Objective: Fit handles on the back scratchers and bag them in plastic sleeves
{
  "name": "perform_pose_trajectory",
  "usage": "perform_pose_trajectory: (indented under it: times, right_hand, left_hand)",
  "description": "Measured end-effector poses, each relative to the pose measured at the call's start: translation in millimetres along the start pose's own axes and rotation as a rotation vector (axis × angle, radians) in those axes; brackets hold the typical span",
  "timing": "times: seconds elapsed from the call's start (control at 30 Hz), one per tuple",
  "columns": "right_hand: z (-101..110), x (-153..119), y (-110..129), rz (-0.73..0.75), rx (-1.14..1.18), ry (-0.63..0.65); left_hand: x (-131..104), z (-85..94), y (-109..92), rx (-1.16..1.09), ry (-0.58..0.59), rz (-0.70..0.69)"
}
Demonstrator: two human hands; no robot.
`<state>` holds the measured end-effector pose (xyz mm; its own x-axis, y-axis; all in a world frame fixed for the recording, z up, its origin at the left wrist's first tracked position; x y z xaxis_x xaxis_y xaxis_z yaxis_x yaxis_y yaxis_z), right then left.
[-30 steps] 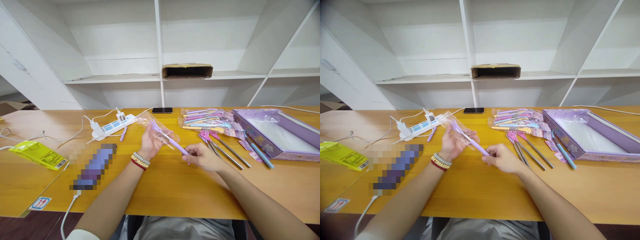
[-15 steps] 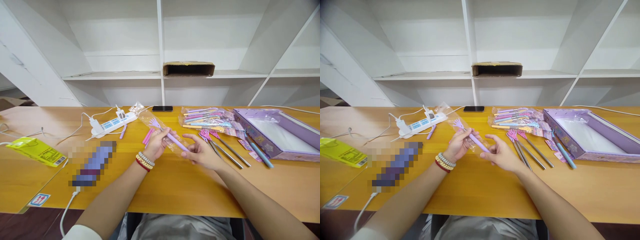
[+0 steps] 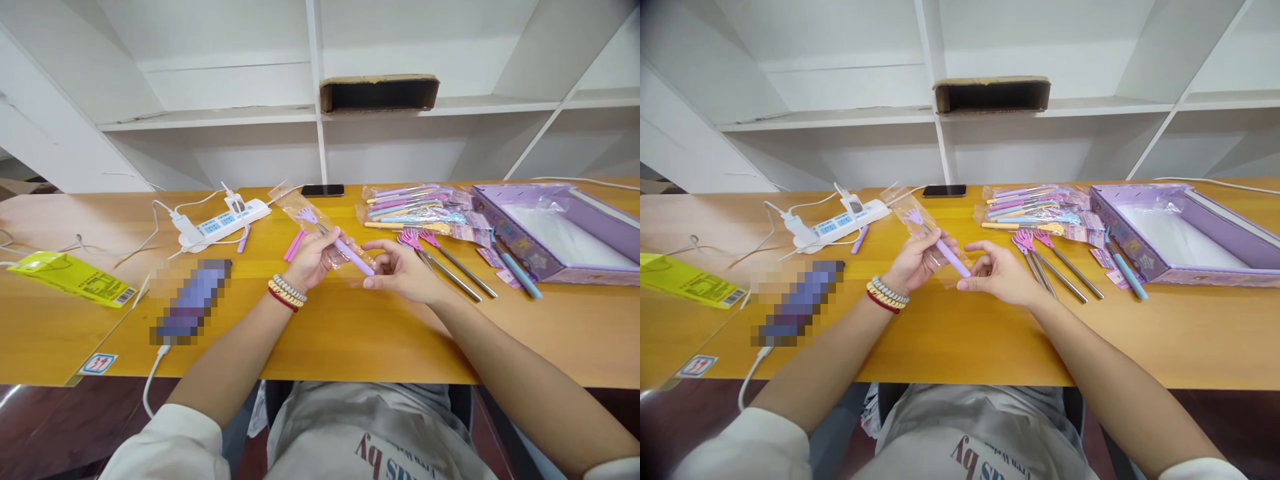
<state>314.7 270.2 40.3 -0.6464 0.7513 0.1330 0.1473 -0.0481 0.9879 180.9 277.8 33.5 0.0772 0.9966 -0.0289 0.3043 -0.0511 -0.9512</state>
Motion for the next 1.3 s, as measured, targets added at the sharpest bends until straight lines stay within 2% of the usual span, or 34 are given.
perform_pose_trajectory:
  times: [0.1,0.2,0.4,0.5,0.63,0.8,0.9,1.0,1.13,1.3]
  right_hand:
    - [5,2,-7,-0.009,-0.095,-0.052]
    - [5,3,-10,-0.008,-0.219,-0.044]
    - [-1,-1,6,0.12,-0.41,0.011]
    - [-5,-5,14,0.242,-0.592,0.005]
    - [-15,-12,21,0.476,-0.857,0.014]
    - [-18,-18,30,0.662,-0.969,-0.043]
    - [-17,-16,31,0.623,-0.935,-0.068]
    - [-14,-13,23,0.489,-0.899,-0.056]
    - [-11,-10,11,0.322,-0.847,-0.005]
    - [-10,-9,9,0.28,-0.839,0.0]
  left_hand:
    - [-5,-16.6,5,0.061,0.097,0.008]
    - [-8,-27.0,9,0.127,0.143,-0.01]
    - [-7,-21.1,5,0.224,0.123,-0.029]
    - [-8,-18.2,6,0.253,0.104,-0.01]
    - [-12,-21.9,14,0.262,0.11,0.014]
    - [-14,-30.2,27,0.236,0.18,0.06]
    - [-14,-33.2,34,0.212,0.21,0.098]
    - [-13,-32.7,35,0.207,0.193,0.094]
    - [-15,-37.4,36,0.257,0.256,0.068]
    - [-14,-35.4,39,0.281,0.243,0.077]
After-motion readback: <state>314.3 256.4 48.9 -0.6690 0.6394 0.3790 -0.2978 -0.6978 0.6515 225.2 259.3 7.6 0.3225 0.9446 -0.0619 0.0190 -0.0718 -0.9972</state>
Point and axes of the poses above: each hand's wrist, its own x-axis towards the middle knuckle, its own z-axis out of the back of the hand, y = z × x, the point moved 8 cm from there along x, towards the middle knuckle, and after that the axes turned 13 degrees about x, right-handed, at the moved point
